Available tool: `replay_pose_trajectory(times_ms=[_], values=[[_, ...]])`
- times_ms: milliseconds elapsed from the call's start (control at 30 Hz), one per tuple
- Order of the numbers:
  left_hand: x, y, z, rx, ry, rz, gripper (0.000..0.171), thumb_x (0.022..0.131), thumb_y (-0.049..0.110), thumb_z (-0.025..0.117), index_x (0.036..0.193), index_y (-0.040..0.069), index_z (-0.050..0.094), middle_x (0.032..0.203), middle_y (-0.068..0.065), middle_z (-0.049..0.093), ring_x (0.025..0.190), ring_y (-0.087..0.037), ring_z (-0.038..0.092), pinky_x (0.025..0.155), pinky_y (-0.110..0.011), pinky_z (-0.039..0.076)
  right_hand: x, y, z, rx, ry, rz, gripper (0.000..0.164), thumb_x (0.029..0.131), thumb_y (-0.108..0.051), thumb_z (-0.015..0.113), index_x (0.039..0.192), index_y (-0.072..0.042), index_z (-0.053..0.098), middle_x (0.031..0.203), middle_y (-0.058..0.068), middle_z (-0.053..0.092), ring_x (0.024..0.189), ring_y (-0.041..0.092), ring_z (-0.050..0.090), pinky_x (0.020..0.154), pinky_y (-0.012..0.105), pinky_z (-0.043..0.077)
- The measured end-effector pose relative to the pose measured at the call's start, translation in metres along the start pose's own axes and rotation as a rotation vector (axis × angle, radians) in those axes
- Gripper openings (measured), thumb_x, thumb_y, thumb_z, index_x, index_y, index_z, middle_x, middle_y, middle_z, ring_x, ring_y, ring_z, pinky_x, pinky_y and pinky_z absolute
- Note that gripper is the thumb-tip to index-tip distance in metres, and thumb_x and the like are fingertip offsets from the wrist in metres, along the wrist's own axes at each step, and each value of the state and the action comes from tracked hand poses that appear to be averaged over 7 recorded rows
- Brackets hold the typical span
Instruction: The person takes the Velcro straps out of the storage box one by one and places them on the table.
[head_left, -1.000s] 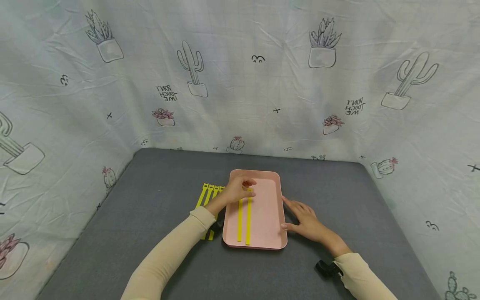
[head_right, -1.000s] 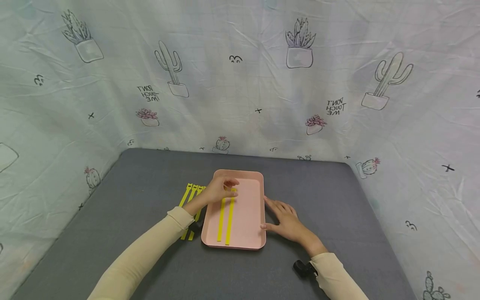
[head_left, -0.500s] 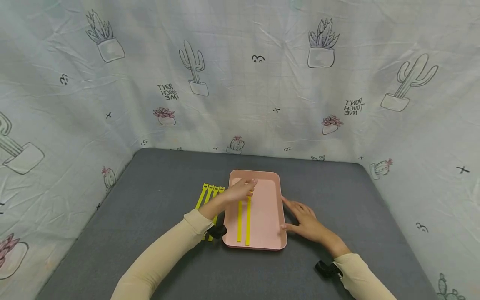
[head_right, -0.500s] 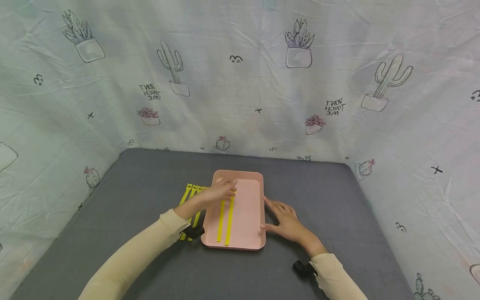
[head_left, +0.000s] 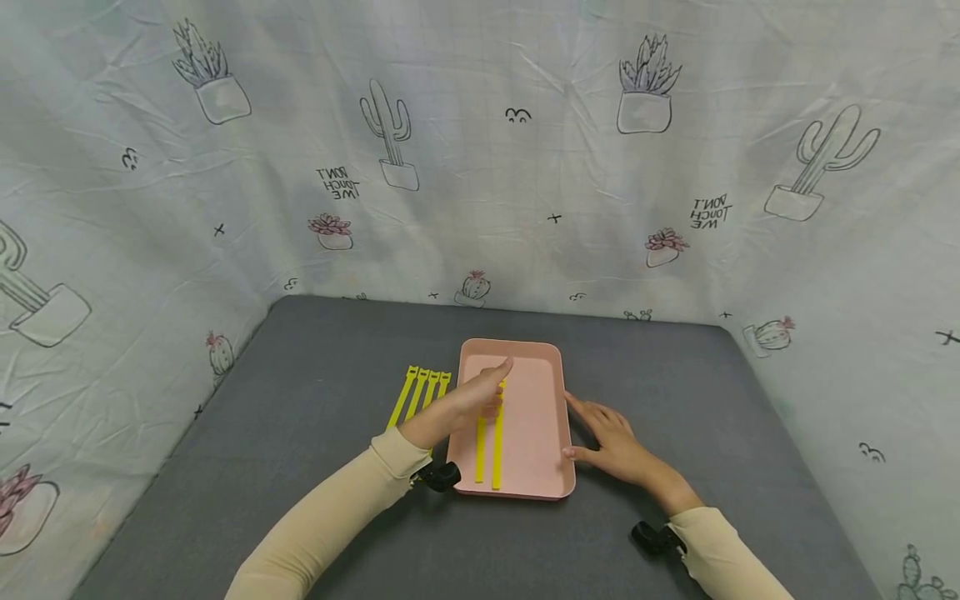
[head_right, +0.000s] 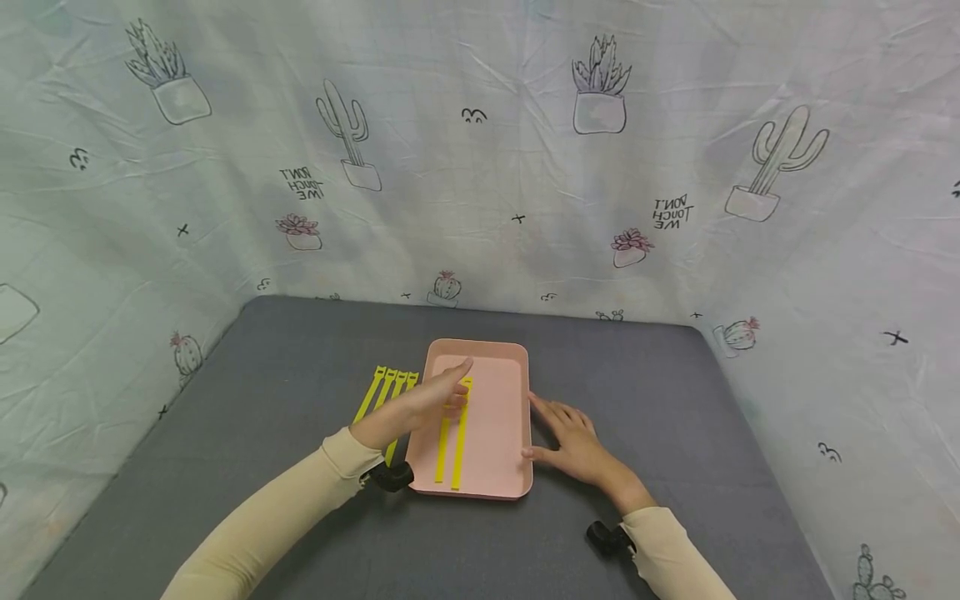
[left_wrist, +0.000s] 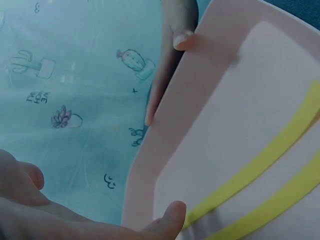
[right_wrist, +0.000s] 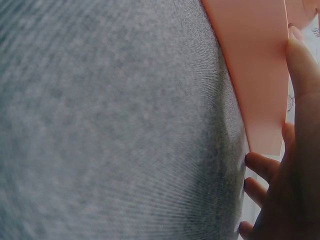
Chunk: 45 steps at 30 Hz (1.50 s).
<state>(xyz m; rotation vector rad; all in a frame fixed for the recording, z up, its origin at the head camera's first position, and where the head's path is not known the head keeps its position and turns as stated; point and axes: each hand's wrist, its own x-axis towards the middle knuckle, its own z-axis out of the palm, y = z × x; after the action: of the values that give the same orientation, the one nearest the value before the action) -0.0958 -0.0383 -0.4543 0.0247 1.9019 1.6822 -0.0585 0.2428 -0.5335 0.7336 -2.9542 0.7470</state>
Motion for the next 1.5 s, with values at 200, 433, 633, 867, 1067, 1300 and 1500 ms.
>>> replay_pose_trajectory(times_ms=[200, 433, 633, 867, 1067, 1300, 1500], values=[[0.003, -0.006, -0.002, 0.0, 0.001, -0.011, 0.08, 0.102, 0.058, 0.036, 0.159, 0.006, 0.01, 0.156, -0.028, 0.024, 0.145, -0.043, 0.031, 0.118, -0.05, 0.032, -0.001, 0.001, 0.002, 0.003, 0.0, 0.005, 0.089, 0.088, -0.051, 0.068, 0.159, -0.032, 0.019, 0.155, 0.016, 0.041, 0.141, 0.047, 0.035, 0.109, 0.071, 0.02], [0.004, -0.006, 0.0, -0.024, -0.019, -0.021, 0.082, 0.103, 0.056, 0.038, 0.159, 0.006, 0.005, 0.155, -0.026, 0.023, 0.14, -0.036, 0.035, 0.1, -0.039, 0.041, -0.002, -0.002, 0.001, 0.002, 0.002, 0.008, 0.089, 0.088, -0.052, 0.067, 0.159, -0.031, 0.019, 0.155, 0.016, 0.042, 0.141, 0.048, 0.036, 0.109, 0.071, 0.02], [0.006, -0.007, 0.003, -0.034, -0.035, -0.014, 0.082, 0.103, 0.055, 0.037, 0.159, 0.006, 0.002, 0.145, -0.022, 0.025, 0.12, -0.027, 0.036, 0.085, -0.034, 0.034, -0.003, -0.004, 0.001, 0.003, 0.003, 0.009, 0.088, 0.088, -0.053, 0.067, 0.159, -0.031, 0.02, 0.155, 0.015, 0.042, 0.14, 0.048, 0.036, 0.109, 0.071, 0.021], [0.008, -0.008, 0.01, -0.055, -0.05, 0.001, 0.082, 0.104, 0.054, 0.036, 0.159, 0.007, 0.0, 0.156, -0.026, 0.019, 0.141, -0.035, 0.032, 0.112, -0.045, 0.037, -0.003, -0.004, 0.002, 0.012, -0.004, 0.037, 0.089, 0.088, -0.054, 0.067, 0.159, -0.032, 0.019, 0.155, 0.016, 0.041, 0.141, 0.048, 0.034, 0.11, 0.071, 0.02], [0.013, -0.007, 0.011, -0.083, -0.021, 0.043, 0.071, 0.105, 0.049, 0.037, 0.156, 0.005, 0.014, 0.151, -0.023, 0.027, 0.119, -0.027, 0.043, 0.102, -0.04, 0.04, -0.002, -0.005, 0.001, 0.002, -0.012, 0.036, 0.089, 0.087, -0.055, 0.067, 0.159, -0.031, 0.019, 0.155, 0.016, 0.041, 0.141, 0.048, 0.035, 0.11, 0.071, 0.02], [0.033, 0.0, -0.004, 0.105, 0.182, 0.373, 0.044, 0.105, 0.019, 0.044, 0.142, -0.004, 0.046, 0.135, -0.025, 0.058, 0.119, -0.038, 0.062, 0.104, -0.05, 0.05, -0.002, -0.005, -0.001, 0.001, -0.009, 0.038, 0.089, 0.087, -0.054, 0.068, 0.159, -0.03, 0.02, 0.155, 0.016, 0.042, 0.141, 0.047, 0.035, 0.11, 0.071, 0.019], [0.055, -0.012, -0.01, 0.242, 0.296, 0.563, 0.034, 0.1, 0.01, 0.057, 0.131, -0.003, 0.06, 0.117, -0.023, 0.066, 0.102, -0.036, 0.068, 0.088, -0.041, 0.058, -0.002, -0.005, -0.002, 0.009, -0.014, 0.036, 0.089, 0.088, -0.054, 0.067, 0.159, -0.029, 0.02, 0.155, 0.016, 0.041, 0.141, 0.048, 0.035, 0.11, 0.071, 0.02]])
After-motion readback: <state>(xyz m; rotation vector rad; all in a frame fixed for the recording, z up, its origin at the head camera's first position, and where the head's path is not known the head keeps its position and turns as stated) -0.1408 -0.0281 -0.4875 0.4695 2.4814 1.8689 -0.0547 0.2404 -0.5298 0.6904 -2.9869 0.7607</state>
